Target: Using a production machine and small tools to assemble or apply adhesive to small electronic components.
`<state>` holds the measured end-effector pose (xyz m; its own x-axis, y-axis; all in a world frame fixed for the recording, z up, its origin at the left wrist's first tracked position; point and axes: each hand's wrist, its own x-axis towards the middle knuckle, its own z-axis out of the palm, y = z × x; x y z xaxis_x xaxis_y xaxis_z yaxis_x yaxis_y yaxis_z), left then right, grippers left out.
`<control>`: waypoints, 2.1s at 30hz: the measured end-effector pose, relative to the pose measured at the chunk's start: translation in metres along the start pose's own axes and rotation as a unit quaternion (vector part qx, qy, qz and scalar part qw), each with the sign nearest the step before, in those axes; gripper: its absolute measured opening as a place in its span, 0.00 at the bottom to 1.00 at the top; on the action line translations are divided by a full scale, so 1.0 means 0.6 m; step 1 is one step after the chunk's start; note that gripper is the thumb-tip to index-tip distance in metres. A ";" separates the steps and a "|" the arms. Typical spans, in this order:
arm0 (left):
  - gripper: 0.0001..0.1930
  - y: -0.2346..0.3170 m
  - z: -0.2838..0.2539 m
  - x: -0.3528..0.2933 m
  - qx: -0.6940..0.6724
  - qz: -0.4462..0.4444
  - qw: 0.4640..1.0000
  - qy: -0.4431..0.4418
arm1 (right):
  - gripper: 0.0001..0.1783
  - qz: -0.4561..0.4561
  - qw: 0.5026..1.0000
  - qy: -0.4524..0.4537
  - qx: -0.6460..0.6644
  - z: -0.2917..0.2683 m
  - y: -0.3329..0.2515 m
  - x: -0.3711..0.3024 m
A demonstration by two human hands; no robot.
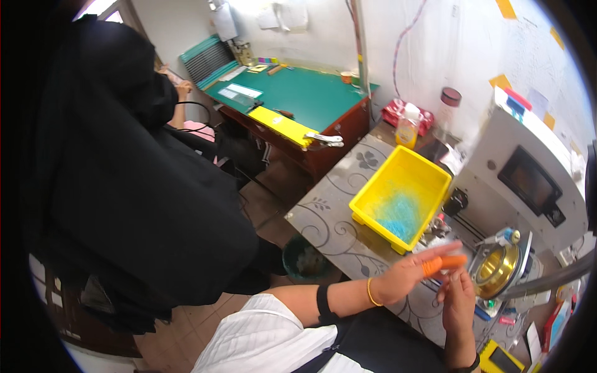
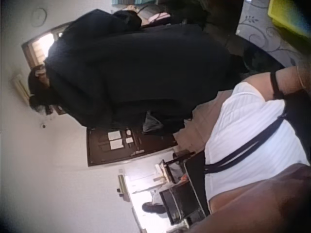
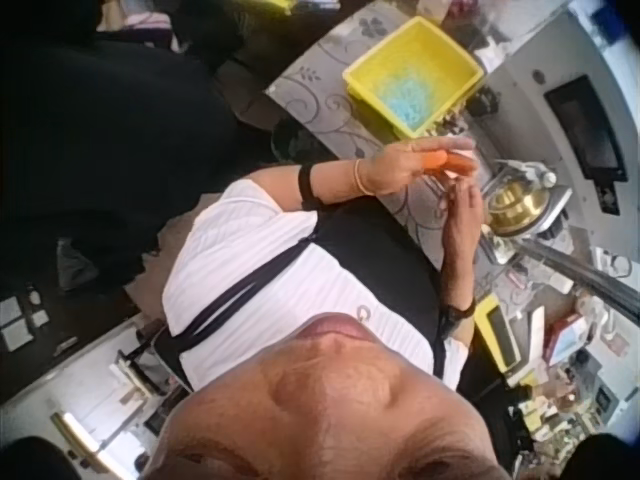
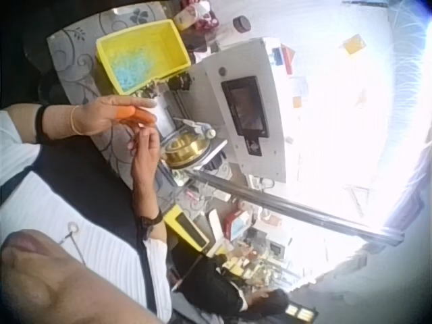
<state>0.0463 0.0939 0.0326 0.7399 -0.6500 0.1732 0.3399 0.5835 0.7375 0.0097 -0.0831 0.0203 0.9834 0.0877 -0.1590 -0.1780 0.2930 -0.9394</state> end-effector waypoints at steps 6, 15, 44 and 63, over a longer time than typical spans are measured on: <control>0.39 0.025 0.006 -0.008 0.056 0.123 0.988 0.069 | 0.07 -0.381 0.834 0.060 -0.395 0.052 -0.062 0.013; 0.51 0.002 0.027 0.005 0.056 0.091 0.994 0.034 | 0.09 -0.404 0.803 0.064 -0.434 0.048 -0.050 0.023; 0.19 -0.027 -0.031 -0.021 0.126 -0.080 0.978 0.144 | 0.05 -0.423 0.662 0.165 -0.596 -0.078 -0.238 0.027; 0.13 -0.058 -0.021 0.103 0.007 -0.072 0.973 0.220 | 0.12 -0.339 0.596 -0.004 -0.728 -0.028 -0.235 0.106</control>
<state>0.0875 0.0393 0.0094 0.8637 -0.4504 -0.2260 0.4517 0.4932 0.7434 0.0978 -0.1347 0.1376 0.8109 0.4250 0.4023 0.4852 -0.8726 -0.0562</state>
